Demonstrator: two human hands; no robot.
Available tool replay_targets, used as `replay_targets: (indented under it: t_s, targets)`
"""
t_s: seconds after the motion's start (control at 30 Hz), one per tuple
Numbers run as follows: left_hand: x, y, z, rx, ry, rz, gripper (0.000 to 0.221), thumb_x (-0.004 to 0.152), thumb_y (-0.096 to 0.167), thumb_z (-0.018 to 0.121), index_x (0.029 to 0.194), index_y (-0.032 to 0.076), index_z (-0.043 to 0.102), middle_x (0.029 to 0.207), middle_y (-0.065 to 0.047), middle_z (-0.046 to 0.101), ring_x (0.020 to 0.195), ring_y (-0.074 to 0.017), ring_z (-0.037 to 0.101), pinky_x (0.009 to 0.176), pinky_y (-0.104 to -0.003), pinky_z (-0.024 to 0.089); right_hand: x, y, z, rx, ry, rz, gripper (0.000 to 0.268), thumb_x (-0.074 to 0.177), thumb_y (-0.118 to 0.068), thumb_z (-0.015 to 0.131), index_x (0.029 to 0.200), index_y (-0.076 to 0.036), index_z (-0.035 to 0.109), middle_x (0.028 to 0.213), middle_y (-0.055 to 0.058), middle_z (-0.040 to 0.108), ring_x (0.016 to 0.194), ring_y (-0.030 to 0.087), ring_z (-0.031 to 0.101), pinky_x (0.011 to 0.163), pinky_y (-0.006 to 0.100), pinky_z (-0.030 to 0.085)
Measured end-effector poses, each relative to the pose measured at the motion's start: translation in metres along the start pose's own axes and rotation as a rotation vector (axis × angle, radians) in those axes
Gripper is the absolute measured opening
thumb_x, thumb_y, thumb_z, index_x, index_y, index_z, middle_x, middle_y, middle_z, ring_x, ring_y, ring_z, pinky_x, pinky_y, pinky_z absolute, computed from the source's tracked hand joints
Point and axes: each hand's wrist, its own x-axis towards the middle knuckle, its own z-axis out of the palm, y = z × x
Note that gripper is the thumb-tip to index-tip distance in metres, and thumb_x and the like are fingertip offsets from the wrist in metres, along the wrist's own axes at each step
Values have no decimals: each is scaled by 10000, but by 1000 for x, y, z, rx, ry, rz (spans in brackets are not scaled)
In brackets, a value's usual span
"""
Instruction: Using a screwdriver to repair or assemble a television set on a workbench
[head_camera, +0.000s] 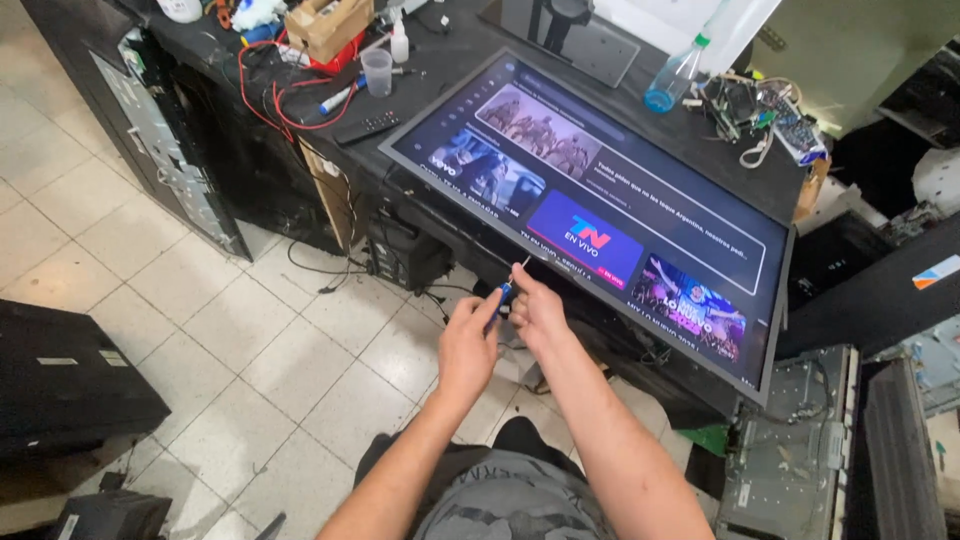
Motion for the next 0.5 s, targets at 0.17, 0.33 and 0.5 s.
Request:
replay_targets:
  t_s: [0.17,0.33,0.5]
  targets:
    - [9,19,-21,-882,-234,-709,715,1018,531,593,1543,46,578,1090,-232,800,767,-276,828,531,-315,679,0,0,2,26,-3,-40,327,1054,-347,797,1143,-39,734,602,-125,183,407,15,245,386,178,234]
    - [10,18,-20,-868,-145,-675,543,1077,297,717,1448,-91,634,999,-303,822,778,-346,851,610,-422,713,-14,-3,6,60,-27,-46,323,1064,-352,767,1178,-52,731,589,-122,166,402,19,215,389,163,237]
    - [5,50,-47,-394,-85,-396,820,868,404,927,1572,104,633,1499,-222,708,1332,-398,707,1091,-434,604,-9,0,3,86,-65,-49,305,1071,-326,753,1213,-56,752,564,-138,182,392,-6,226,376,153,237]
